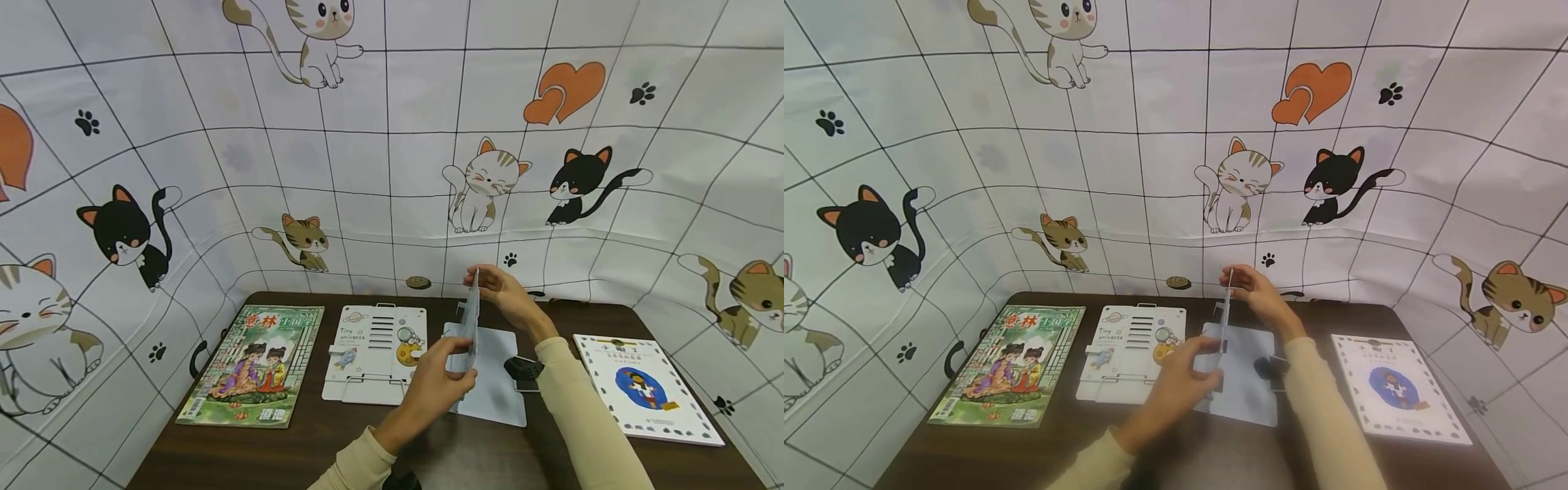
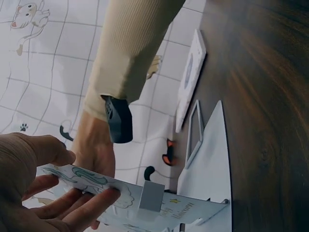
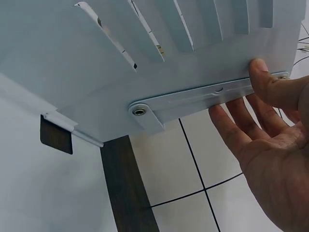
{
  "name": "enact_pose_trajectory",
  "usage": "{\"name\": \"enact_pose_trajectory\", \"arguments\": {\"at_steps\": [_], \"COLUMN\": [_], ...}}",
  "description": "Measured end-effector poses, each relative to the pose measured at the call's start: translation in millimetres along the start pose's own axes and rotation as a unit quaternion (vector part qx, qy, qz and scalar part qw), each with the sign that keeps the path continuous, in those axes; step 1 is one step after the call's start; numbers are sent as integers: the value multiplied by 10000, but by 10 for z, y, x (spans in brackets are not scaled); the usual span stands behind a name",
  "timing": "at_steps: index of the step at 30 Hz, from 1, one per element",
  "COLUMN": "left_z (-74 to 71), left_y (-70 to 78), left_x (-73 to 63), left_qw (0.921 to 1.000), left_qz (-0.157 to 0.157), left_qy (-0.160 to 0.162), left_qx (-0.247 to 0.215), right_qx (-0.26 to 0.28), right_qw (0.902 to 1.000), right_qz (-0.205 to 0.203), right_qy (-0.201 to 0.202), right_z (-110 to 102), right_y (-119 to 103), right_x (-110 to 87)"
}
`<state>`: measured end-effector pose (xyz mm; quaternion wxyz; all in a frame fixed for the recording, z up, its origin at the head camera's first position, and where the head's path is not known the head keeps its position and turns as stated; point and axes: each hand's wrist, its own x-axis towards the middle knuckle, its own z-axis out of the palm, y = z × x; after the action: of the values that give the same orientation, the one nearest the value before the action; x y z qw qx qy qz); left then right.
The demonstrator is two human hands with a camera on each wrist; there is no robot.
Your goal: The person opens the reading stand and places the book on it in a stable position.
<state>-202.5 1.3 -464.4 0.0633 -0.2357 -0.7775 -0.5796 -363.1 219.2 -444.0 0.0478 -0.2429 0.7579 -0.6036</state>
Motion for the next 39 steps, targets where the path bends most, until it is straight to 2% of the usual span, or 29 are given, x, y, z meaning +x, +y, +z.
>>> {"name": "enact_pose_trajectory", "arguments": {"at_steps": [5, 9, 15, 20, 24, 30, 35, 39], "left_z": [25, 18, -25, -65, -107, -140, -193, -216], "left_y": [-19, -64, -138, -171, -221, -303, -345, -410], "left_x": [-3, 28, 113, 225, 336, 527, 695, 819], "left_qw": [9996, 9991, 9976, 9981, 9970, 9947, 9953, 9953], "left_qz": [156, 231, 132, -47, -17, 25, -193, -361], "left_qy": [76, 190, 399, 456, 561, 577, 517, 502], "left_qx": [214, 296, 543, 417, 540, 847, 800, 751], "right_qx": [8, 11, -135, -540, -1067, -1664, -1809, -2128], "right_qw": [9998, 9986, 9934, 9850, 9719, 9397, 9170, 8959], "right_qz": [-57, -105, -72, 45, 235, 455, 570, 647], "right_qy": [199, 513, 1135, 1641, 2086, 2953, 3510, 3847], "right_z": [-34, -95, -225, -336, -383, -441, -456, -444], "right_y": [31, 52, 79, 74, 39, 54, 79, 77], "right_x": [-38, -79, -200, -340, -445, -589, -704, -777]}}
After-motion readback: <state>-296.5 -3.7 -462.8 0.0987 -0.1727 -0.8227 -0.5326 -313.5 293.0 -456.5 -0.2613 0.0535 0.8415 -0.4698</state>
